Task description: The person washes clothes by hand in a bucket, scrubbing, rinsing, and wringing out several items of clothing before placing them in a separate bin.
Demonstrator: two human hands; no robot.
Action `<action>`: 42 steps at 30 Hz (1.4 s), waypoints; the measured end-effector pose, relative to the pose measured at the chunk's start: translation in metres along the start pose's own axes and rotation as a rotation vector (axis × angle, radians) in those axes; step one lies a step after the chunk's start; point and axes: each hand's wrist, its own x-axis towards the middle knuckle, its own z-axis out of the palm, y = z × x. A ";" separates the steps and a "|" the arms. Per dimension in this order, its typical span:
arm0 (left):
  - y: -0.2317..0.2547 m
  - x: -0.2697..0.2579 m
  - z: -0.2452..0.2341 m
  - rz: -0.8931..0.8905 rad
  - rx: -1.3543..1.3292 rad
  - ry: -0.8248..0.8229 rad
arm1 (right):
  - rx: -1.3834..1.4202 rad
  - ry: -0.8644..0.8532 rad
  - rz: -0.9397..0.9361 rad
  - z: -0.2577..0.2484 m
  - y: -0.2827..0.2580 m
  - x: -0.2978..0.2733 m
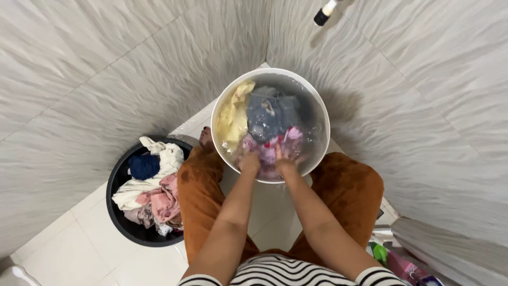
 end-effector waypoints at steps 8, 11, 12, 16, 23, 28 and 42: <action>0.010 0.006 0.002 0.048 -0.020 -0.041 | 0.134 -0.092 -0.418 -0.004 0.050 0.030; 0.028 -0.023 -0.043 0.251 -0.186 0.141 | 0.556 0.134 -0.606 0.000 0.069 0.017; 0.042 -0.043 -0.075 0.279 -0.281 0.190 | 0.674 0.206 -0.678 0.004 0.074 0.011; 0.064 -0.154 -0.198 0.538 -0.845 0.445 | 0.712 0.402 -0.700 0.006 0.055 0.005; 0.011 -0.194 -0.234 0.306 -0.666 0.387 | 0.711 0.682 -0.469 -0.073 0.039 -0.063; 0.005 -0.119 -0.143 1.151 -0.640 0.683 | 1.046 0.479 -0.738 -0.144 -0.007 -0.162; 0.035 -0.119 -0.150 0.797 -1.666 0.534 | 1.520 -0.377 -0.764 -0.113 0.033 -0.159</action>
